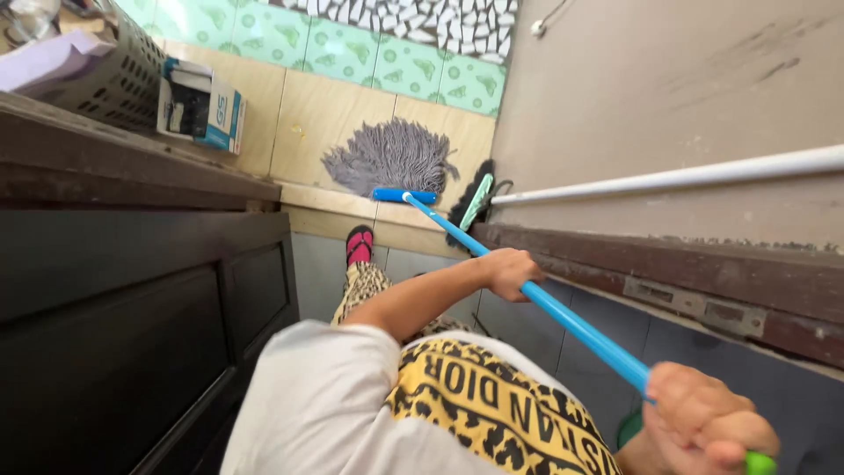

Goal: The person mops the tiled floor of a porch and an indoor room, moving a broom, a bucket, and a basket aside to reach the entire surface.

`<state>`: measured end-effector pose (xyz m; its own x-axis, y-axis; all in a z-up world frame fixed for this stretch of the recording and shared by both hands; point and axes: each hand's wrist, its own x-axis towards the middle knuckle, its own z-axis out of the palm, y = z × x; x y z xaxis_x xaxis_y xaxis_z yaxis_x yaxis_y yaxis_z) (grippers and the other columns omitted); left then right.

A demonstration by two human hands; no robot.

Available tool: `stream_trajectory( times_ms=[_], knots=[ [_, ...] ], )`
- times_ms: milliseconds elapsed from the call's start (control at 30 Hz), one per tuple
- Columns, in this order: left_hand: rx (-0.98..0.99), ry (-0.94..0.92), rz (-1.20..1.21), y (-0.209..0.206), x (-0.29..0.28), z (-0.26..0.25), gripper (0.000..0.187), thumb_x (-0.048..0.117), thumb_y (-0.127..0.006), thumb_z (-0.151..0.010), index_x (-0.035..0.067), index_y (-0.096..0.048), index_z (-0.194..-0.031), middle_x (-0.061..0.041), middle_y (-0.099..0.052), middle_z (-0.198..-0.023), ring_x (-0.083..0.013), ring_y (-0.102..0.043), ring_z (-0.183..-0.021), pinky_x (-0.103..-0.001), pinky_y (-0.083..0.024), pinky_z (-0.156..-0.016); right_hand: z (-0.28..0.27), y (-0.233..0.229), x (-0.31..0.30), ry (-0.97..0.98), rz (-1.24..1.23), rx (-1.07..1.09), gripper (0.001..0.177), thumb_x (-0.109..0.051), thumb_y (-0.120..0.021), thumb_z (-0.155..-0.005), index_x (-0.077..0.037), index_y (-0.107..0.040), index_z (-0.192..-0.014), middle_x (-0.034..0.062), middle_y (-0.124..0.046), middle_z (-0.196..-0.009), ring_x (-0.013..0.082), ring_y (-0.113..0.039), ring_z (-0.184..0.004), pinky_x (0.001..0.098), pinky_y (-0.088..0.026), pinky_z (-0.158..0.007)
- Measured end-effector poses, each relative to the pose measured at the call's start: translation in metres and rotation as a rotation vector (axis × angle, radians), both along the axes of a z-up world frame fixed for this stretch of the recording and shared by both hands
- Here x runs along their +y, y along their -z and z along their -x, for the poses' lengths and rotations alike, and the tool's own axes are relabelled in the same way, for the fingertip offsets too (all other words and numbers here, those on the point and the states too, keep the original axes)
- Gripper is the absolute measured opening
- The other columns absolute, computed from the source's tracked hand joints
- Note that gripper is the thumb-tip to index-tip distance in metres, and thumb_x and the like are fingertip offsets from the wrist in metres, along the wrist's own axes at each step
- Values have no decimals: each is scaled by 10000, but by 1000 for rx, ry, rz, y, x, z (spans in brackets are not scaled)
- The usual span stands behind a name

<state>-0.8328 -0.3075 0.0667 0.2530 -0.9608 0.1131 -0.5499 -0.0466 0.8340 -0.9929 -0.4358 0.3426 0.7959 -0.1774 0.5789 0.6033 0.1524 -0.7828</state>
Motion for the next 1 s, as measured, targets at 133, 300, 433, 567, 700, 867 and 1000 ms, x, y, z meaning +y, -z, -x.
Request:
stream_trajectory(
  times_ms=[133, 300, 433, 567, 700, 867, 1000],
  knots=[
    [-17, -171, 33, 36, 31, -40, 170, 329, -726, -774, 176, -699, -843, -106, -732, -781, -359, -711, -738, -492, -570, -689, -38, 13, 47, -93, 139, -34, 369, -266, -668, -943, -113, -441, -695, -6, -500, -564, 132, -406, -470, 345, -344, -527],
    [-135, -502, -309, 38, 92, -112, 290, 398, -781, -747, 162, -671, -874, -83, -721, -945, -338, -682, -925, -477, -536, -776, -93, 87, 80, 223, 905, -134, 23, -52, -659, -931, -32, -650, -938, 142, -697, -884, 322, -715, -859, 423, -589, -810],
    [-176, -851, -528, 43, 105, -123, 331, 368, -734, -804, 210, -650, -1082, -32, -665, -1183, -312, -609, -1132, -510, -467, -885, -138, 151, 96, -75, 636, 65, 126, 83, -627, -907, -25, -590, -853, 89, -659, -793, 230, -680, -718, 322, -588, -730],
    [-234, -834, -518, 76, 90, -122, 318, 319, -722, -799, 242, -661, -1101, -21, -648, -1234, -301, -602, -1145, -515, -459, -875, -139, 141, 99, -149, 707, -32, 176, 67, -645, -890, -43, -570, -775, 93, -612, -748, 269, -629, -687, 426, -557, -847],
    [-226, -480, -389, 54, 62, -97, 266, 374, -777, -714, 178, -743, -890, -115, -730, -955, -335, -704, -951, -457, -558, -824, -98, 77, 83, -148, 684, 86, 168, 78, -651, -859, -22, -561, -759, 89, -595, -733, 269, -599, -652, 394, -546, -765],
    [-111, -248, -209, -20, 36, -32, 153, 316, -724, -630, 212, -766, -734, -137, -730, -732, -360, -722, -708, -477, -580, -627, -55, -7, 49, -243, 645, 96, 284, -82, -697, -877, -64, -515, -660, 43, -551, -640, 211, -533, -576, 333, -434, -618],
    [-177, -162, 59, -24, 22, -12, 240, 351, -728, -727, 159, -655, -603, -123, -672, -668, -371, -662, -637, -473, -531, -592, -53, -8, 39, -426, 374, -48, 551, -483, -642, -963, -99, -470, -606, 11, -543, -563, 180, -524, -505, 320, -386, -527]
  ],
)
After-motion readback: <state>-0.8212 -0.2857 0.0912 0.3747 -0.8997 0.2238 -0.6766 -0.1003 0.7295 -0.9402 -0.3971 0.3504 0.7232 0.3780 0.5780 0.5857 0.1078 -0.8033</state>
